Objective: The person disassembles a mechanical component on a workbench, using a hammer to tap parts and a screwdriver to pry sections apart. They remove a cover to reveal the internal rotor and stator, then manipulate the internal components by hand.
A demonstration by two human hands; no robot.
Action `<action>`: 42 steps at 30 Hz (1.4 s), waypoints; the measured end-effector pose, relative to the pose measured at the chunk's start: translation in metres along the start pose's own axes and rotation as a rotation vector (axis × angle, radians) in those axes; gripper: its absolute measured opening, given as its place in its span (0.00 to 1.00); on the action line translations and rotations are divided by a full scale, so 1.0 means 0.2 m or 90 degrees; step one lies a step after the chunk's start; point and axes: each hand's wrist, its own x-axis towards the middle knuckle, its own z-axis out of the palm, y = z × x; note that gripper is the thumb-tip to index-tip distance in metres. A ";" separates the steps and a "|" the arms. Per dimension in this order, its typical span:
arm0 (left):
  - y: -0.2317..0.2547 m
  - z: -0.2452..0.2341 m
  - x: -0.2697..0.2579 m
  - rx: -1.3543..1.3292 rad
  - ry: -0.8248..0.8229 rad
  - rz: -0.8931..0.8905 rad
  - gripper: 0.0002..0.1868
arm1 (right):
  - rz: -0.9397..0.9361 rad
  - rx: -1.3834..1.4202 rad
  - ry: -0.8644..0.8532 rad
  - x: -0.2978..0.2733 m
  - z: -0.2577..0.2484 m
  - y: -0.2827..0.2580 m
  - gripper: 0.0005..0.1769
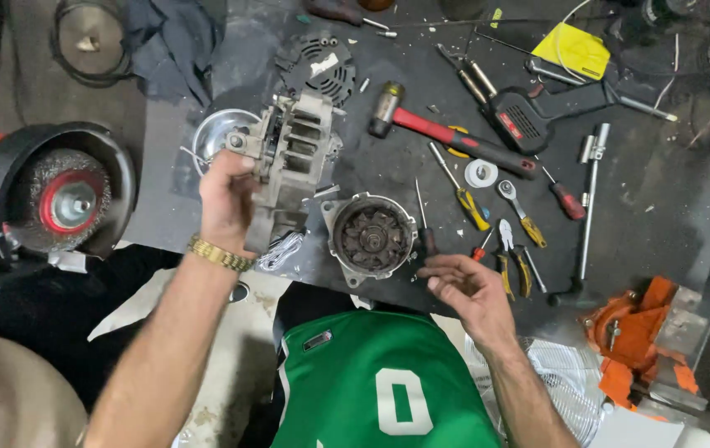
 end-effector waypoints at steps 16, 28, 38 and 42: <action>-0.18 -0.10 -0.18 -0.216 -0.346 -0.311 0.14 | -0.170 -0.129 -0.061 0.02 0.22 -0.43 0.18; -0.09 -0.02 -0.39 -0.195 -0.449 -0.358 0.13 | -0.164 -0.184 -0.074 0.04 0.19 -0.35 0.19; -0.19 -0.12 -0.34 -0.249 -0.531 -0.416 0.12 | -0.147 -0.206 -0.078 0.03 0.17 -0.33 0.21; -0.20 -0.09 -0.34 -0.255 -0.570 -0.418 0.13 | -0.141 -0.211 -0.075 0.03 0.17 -0.34 0.20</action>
